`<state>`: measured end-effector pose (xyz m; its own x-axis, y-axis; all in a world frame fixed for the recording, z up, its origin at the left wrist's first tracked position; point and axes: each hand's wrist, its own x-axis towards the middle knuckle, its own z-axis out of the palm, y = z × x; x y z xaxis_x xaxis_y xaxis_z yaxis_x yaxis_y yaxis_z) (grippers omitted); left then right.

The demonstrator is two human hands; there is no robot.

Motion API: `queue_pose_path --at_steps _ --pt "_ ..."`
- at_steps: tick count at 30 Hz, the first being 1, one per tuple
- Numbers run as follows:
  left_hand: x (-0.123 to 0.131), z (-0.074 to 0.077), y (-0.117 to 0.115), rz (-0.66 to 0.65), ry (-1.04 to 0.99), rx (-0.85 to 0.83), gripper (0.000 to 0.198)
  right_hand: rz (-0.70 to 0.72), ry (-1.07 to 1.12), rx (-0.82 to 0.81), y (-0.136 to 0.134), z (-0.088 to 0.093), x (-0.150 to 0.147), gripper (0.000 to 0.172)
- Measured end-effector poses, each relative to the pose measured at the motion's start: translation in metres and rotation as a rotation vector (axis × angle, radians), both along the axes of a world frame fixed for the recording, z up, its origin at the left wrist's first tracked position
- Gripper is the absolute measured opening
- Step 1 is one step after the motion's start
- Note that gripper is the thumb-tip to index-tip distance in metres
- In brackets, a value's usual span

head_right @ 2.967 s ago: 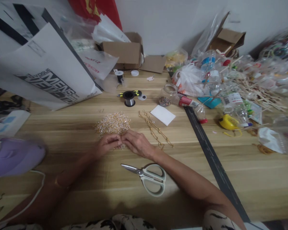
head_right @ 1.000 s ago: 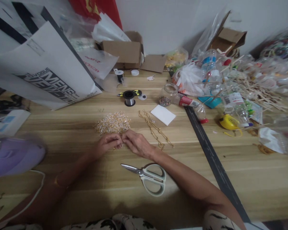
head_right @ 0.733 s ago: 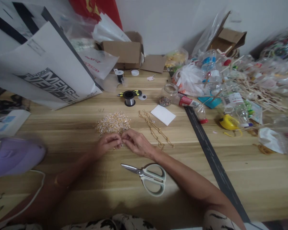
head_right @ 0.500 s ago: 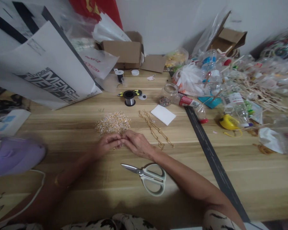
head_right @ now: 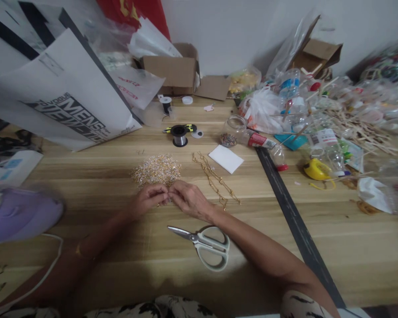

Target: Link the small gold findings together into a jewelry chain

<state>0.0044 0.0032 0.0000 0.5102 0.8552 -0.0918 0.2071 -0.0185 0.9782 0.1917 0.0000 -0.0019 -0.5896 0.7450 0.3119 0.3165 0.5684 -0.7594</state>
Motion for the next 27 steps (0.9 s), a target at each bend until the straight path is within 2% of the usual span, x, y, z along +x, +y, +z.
queue_pose_path --at_steps 13,27 --pt "-0.0007 0.0003 -0.0004 0.038 -0.031 -0.068 0.019 0.044 0.055 0.004 0.0023 -0.0002 0.0018 0.009" --pt "-0.0019 -0.0004 0.0001 -0.018 -0.010 -0.062 0.022 0.053 -0.019 0.012 0.0039 -0.0056 0.0025 0.010"
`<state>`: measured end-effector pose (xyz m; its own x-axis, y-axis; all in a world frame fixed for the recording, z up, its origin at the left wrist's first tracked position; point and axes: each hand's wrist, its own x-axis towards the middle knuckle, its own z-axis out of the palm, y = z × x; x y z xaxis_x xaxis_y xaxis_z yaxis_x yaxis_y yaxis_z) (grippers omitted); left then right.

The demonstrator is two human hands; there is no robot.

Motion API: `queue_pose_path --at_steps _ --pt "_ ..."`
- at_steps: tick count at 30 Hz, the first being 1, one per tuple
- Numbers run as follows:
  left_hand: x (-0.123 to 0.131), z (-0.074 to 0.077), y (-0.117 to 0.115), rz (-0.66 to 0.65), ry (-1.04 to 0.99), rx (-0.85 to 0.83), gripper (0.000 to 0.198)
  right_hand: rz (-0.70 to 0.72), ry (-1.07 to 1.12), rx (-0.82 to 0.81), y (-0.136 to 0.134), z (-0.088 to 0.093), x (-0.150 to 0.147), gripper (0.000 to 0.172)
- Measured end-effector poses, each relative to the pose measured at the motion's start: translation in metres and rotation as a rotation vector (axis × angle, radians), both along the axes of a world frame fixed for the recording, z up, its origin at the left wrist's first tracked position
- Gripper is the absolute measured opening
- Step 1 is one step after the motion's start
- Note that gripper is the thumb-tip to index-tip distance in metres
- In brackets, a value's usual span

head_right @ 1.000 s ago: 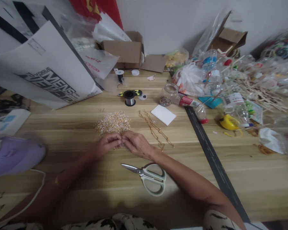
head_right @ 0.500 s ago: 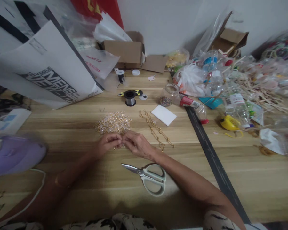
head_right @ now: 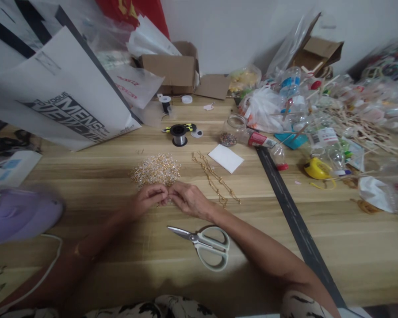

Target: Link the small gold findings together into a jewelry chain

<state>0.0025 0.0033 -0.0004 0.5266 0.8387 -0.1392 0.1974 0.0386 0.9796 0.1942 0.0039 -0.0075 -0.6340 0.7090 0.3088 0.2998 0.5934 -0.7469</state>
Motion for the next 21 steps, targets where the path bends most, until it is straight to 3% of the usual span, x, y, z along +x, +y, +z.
queue_pose_path --at_steps 21 --pt "0.0006 0.0049 0.0012 -0.004 -0.025 0.030 0.032 0.006 0.063 0.048 -0.0001 0.0013 0.0000 0.011"
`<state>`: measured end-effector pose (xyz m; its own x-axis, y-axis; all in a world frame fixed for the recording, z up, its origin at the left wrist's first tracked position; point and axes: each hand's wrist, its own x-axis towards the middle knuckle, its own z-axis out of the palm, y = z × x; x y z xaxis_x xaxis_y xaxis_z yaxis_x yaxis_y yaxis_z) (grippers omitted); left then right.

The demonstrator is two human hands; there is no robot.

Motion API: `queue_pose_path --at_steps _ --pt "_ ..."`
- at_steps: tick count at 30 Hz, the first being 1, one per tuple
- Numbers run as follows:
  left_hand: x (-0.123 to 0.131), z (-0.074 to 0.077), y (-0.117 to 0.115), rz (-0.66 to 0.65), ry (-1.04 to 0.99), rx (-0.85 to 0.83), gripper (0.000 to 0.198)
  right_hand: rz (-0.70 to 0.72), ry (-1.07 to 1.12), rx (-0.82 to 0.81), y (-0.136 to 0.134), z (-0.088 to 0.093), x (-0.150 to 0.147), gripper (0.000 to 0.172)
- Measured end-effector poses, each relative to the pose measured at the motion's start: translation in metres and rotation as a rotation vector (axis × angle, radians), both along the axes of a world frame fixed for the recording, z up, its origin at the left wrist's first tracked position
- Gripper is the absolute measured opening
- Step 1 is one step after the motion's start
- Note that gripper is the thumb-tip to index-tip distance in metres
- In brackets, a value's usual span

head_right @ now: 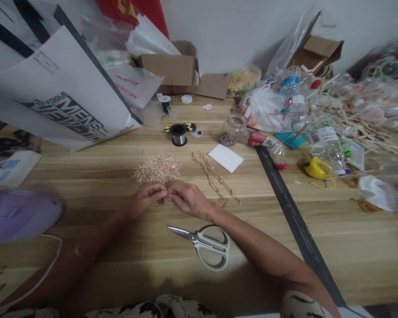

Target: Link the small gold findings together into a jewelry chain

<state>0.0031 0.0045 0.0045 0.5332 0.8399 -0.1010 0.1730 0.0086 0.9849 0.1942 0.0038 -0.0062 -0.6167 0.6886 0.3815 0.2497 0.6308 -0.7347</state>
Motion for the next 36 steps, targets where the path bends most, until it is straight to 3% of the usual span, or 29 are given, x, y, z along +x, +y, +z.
queue_pose_path --at_steps 15,36 --pt "-0.0011 0.0023 0.0005 -0.014 -0.025 -0.095 0.030 -0.006 0.004 0.041 -0.0009 0.0023 0.0000 0.010" --pt "-0.0025 0.0016 0.0006 -0.004 0.039 -0.090 0.025 -0.021 -0.032 0.109 -0.0027 -0.0006 -0.0001 0.010"
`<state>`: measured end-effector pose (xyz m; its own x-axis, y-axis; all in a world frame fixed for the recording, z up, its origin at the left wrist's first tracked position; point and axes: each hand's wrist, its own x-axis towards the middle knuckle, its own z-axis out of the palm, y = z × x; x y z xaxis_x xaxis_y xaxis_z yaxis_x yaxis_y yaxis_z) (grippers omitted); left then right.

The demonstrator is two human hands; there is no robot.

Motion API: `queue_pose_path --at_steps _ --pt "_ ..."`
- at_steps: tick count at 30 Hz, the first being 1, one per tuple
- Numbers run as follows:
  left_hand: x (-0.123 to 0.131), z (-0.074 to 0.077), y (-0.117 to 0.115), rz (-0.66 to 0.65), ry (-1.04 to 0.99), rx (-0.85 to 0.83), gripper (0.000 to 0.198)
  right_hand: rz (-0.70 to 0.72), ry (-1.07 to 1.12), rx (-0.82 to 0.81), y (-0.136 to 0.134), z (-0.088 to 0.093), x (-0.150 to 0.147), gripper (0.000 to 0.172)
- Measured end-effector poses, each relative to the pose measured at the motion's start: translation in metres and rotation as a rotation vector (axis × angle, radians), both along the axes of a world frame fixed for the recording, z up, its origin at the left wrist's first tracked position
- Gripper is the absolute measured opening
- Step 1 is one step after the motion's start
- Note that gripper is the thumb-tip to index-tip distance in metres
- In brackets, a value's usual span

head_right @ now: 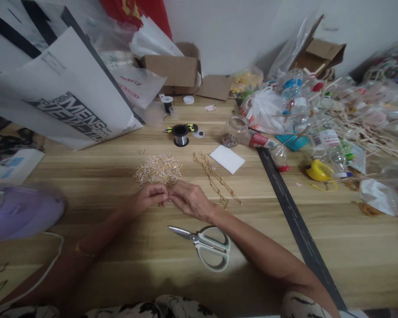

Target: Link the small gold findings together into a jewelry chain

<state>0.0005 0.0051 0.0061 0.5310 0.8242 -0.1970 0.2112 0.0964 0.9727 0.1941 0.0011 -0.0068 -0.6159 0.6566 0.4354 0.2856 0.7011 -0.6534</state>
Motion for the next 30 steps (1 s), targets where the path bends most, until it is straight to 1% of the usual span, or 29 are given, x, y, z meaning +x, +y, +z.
queue_pose_path --at_steps 10,13,18,22,25,30 --pt "0.0013 0.0002 -0.0010 0.018 -0.005 0.026 0.024 -0.024 -0.125 0.094 -0.0041 -0.0002 -0.0012 0.011" --pt "0.0015 0.0005 -0.0017 0.016 0.003 0.030 0.023 -0.026 -0.125 0.071 -0.0052 0.0010 -0.0022 0.011" --pt "0.0020 -0.0009 -0.0019 0.031 -0.016 0.024 0.025 -0.044 -0.055 -0.023 -0.0053 0.0035 -0.0034 0.008" --pt "0.0028 0.0009 -0.0021 0.045 -0.024 0.021 0.025 -0.062 -0.022 -0.080 -0.0051 0.0044 -0.0039 0.008" --pt "0.0029 0.0018 -0.0024 0.042 -0.023 0.016 0.025 -0.068 -0.010 -0.090 -0.0054 0.0051 -0.0045 0.009" --pt "0.0022 -0.0008 -0.0022 0.045 -0.021 -0.004 0.023 -0.059 -0.006 -0.077 -0.0062 0.0034 -0.0047 0.009"
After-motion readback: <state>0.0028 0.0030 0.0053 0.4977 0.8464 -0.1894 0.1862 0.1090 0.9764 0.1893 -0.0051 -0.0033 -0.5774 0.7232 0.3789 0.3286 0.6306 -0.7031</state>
